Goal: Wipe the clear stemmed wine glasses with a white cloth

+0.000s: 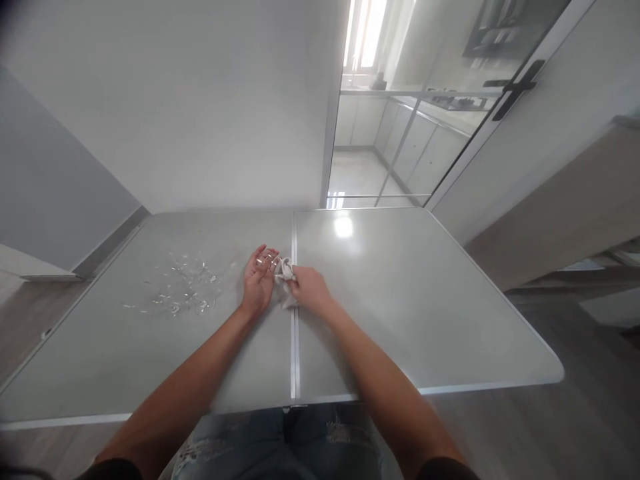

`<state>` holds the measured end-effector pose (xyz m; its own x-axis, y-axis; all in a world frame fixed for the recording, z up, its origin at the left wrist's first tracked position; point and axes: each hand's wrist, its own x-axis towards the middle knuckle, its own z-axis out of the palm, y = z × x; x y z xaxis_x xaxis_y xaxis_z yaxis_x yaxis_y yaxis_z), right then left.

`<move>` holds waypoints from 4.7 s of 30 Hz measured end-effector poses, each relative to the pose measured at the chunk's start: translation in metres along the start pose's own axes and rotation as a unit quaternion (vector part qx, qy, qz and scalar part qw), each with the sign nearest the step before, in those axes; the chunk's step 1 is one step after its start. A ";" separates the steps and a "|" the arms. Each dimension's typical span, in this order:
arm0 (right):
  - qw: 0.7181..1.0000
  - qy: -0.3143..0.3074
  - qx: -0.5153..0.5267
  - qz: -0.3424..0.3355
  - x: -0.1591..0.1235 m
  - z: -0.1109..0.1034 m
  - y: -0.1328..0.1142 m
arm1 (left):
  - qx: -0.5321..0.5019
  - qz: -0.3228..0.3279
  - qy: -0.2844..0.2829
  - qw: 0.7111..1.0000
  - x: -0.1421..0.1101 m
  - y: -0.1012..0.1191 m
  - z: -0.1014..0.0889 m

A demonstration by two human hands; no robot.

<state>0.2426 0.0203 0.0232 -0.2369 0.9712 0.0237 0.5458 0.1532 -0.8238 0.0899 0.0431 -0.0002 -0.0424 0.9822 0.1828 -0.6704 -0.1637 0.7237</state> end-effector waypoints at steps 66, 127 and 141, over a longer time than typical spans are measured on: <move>0.915 -0.141 0.367 0.092 0.000 -0.008 0.006 | -0.021 -0.115 -0.093 0.989 0.003 0.006 -0.005; 0.705 0.212 0.661 0.146 0.012 0.009 0.009 | 0.150 0.044 -0.048 0.987 0.000 0.004 0.006; 0.735 0.169 0.653 0.071 0.010 0.016 0.009 | 0.261 0.037 -0.023 0.964 -0.004 -0.002 0.001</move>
<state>0.2322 0.0283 0.0067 0.0824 0.9841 -0.1574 -0.7427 -0.0447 -0.6681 0.0922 0.0392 -0.0012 -0.0356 0.9628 0.2680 -0.2013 -0.2695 0.9417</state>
